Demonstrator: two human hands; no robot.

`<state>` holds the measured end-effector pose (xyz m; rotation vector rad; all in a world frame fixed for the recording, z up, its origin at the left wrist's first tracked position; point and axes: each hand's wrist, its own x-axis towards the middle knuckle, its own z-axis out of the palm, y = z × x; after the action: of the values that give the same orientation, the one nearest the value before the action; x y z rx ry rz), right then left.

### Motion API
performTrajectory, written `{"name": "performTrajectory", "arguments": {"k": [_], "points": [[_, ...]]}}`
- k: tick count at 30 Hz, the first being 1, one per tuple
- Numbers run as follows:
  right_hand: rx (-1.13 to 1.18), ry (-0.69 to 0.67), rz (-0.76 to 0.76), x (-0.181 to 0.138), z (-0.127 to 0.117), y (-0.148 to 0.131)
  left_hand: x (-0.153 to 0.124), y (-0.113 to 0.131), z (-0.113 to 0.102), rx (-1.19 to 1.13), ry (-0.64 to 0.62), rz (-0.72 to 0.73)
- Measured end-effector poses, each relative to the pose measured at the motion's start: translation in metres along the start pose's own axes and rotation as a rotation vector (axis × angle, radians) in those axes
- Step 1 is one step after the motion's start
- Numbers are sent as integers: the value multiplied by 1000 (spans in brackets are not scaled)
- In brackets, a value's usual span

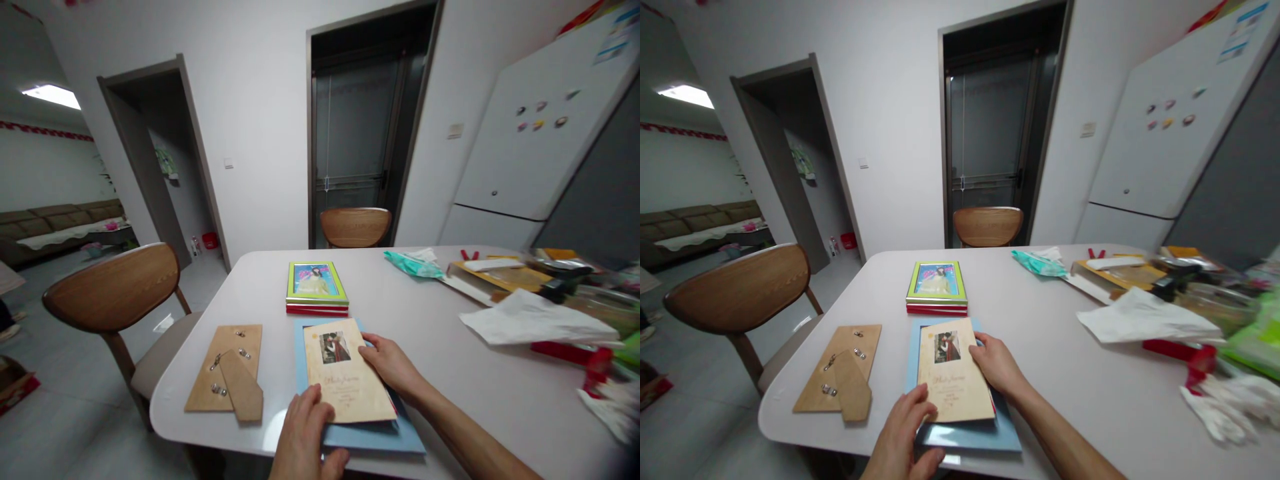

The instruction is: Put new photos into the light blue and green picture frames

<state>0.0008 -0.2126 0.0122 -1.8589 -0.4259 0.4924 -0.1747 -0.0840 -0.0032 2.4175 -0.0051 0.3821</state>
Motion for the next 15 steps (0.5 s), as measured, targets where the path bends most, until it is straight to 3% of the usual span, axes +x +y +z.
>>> {"name": "performTrajectory", "arguments": {"k": [3, 6, 10, 15], "points": [[-146, 41, -29, 3, 0, -3, 1, 0, -3, 72, -95, 5], [-457, 89, -121, 4, 0, -6, 2, -1, -5, 117, -169, 17], [-825, 143, -159, -1, 2, -7, 4, -3, -5, 151, -204, 59], [-1042, 188, -179, -8, 11, -6, 6, -3, -3, 179, -218, 79]]}}
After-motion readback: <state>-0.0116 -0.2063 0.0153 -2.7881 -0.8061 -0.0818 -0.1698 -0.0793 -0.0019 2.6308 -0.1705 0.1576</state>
